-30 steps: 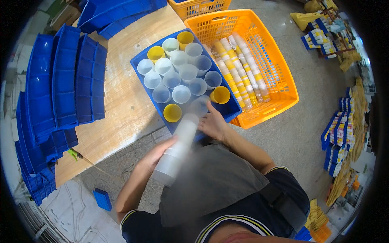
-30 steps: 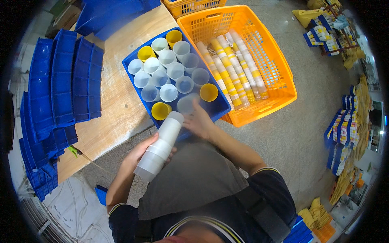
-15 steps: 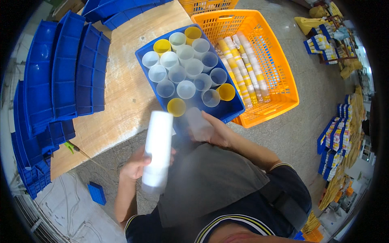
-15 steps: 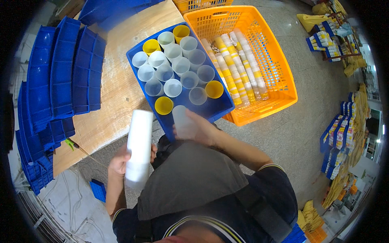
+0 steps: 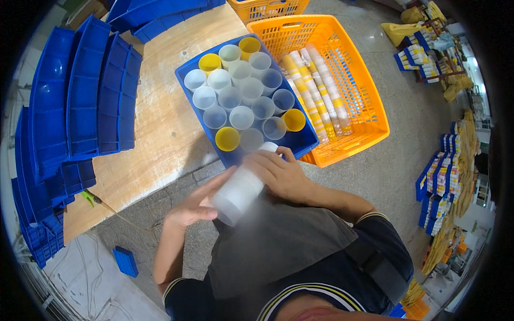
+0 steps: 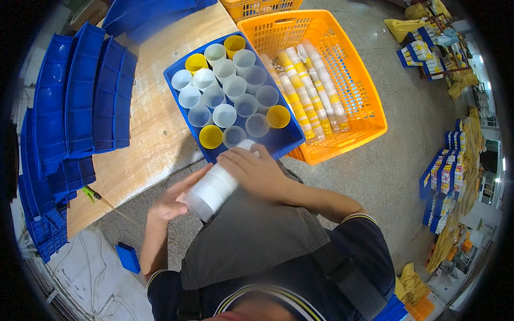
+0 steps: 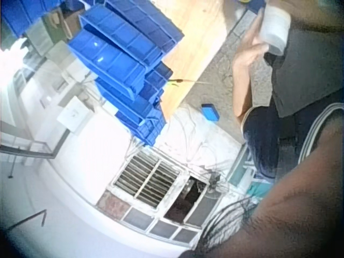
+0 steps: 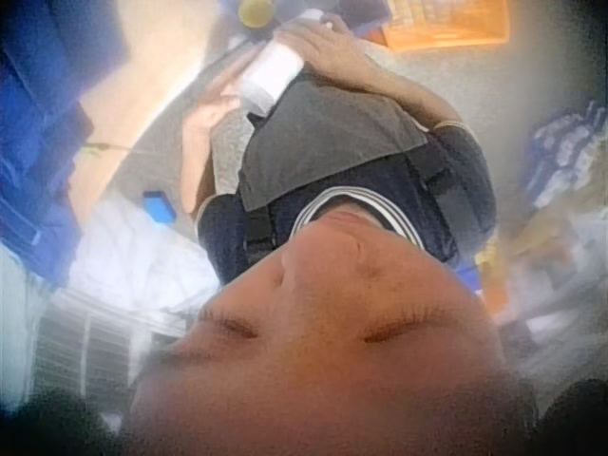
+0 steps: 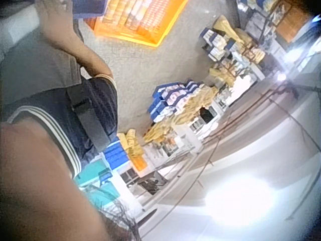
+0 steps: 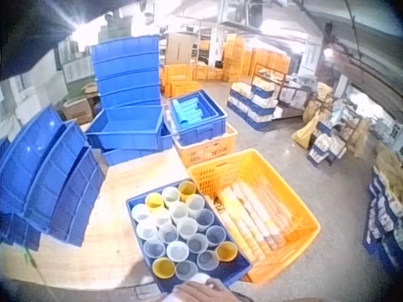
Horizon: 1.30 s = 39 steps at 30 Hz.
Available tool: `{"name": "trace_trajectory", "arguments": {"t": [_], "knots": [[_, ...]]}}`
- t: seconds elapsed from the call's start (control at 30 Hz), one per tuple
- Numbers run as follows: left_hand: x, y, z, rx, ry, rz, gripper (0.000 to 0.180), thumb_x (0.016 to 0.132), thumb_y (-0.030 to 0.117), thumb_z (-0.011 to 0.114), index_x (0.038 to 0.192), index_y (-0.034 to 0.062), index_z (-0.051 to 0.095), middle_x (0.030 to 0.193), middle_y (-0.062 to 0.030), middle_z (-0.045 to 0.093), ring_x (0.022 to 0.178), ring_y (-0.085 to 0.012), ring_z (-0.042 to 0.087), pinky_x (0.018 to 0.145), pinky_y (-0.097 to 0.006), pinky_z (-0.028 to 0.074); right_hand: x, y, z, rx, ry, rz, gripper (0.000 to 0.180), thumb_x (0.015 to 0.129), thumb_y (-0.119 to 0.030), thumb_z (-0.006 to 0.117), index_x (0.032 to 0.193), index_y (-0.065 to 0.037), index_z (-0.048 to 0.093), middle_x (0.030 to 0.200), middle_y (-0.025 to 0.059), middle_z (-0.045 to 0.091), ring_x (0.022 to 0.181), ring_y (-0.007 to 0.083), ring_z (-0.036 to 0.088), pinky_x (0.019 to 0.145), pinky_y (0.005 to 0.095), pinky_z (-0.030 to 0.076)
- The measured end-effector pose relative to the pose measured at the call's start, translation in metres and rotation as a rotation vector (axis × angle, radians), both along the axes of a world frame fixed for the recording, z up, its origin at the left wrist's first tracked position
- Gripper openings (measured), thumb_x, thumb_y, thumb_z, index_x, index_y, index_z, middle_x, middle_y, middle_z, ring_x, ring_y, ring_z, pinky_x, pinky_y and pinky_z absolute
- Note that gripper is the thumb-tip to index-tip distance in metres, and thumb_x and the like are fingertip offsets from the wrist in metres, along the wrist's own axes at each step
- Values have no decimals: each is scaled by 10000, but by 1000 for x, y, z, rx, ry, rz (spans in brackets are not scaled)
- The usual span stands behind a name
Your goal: The person repeatedly picks stacks of white and yellow plastic cups from an orange basket and places them into blue trays. They carry filled trays to a conveyor area, arrange cups within trays, and return to the basket to continue the cycle.
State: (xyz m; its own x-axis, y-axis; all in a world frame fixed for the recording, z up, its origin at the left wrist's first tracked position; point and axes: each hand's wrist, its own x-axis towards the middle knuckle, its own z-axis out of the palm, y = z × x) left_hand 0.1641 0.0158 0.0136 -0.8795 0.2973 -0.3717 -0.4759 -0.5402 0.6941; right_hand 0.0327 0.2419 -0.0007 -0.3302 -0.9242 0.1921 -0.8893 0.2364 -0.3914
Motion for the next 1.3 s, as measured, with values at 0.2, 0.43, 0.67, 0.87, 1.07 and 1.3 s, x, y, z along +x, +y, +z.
{"name": "trace_trajectory", "arguments": {"t": [0.2, 0.43, 0.67, 0.87, 1.07, 1.3], "knots": [[3, 28, 17, -857, 205, 278, 374, 814, -90, 614, 1154, 36, 701, 1070, -105, 708, 986, -197, 662, 879, -293, 500, 6, 5, 7, -62, 153, -41, 471, 827, -194, 604, 1278, -75, 538, 1293, 73, 582, 1172, 197, 558, 868, 416, 392], [3, 25, 12, -924, 351, 252, 406, 765, -75, 672, 1152, 41, 705, 1062, -123, 703, 996, -206, 660, 872, -304, 509, 5, 26, 0, -39, 209, -57, 457, 835, -182, 610, 1279, -99, 540, 1291, 65, 590, 1190, 195, 553, 887, 423, 389], [29, -5, 21, -959, 3, 420, 397, 723, -76, 701, 1112, 3, 685, 1055, -137, 708, 976, -212, 680, 878, -344, 528, -68, 70, -29, -384, -356, -813, 879, 672, -150, 868, 1387, 45, 394, 1153, 219, 597, 1085, 312, 603, 897, 404, 499], [-18, 33, -39, -819, 175, 229, 347, 784, -131, 556, 1113, -36, 616, 1059, -161, 706, 989, -216, 670, 888, -350, 515, -62, 70, -42, 36, 63, -491, 813, 644, -120, 859, 1346, 15, 471, 1250, 214, 539, 1182, 381, 520, 966, 448, 432], [-48, 49, -44, -957, 255, 268, 328, 784, -147, 568, 1069, -14, 661, 1082, -137, 691, 1006, -201, 655, 844, -315, 516, -42, 47, -26, -179, -123, -164, 758, 617, -187, 839, 1286, -30, 519, 1277, 165, 553, 1196, 344, 523, 976, 475, 402], [-30, 39, -4, -1091, 293, 367, 331, 690, -139, 663, 988, -1, 703, 892, -87, 656, 808, -170, 623, 732, -265, 476, -31, 18, -27, -54, -202, -59, 669, 669, -158, 810, 1279, -93, 542, 1264, 72, 605, 1168, 278, 559, 970, 433, 419]]}}
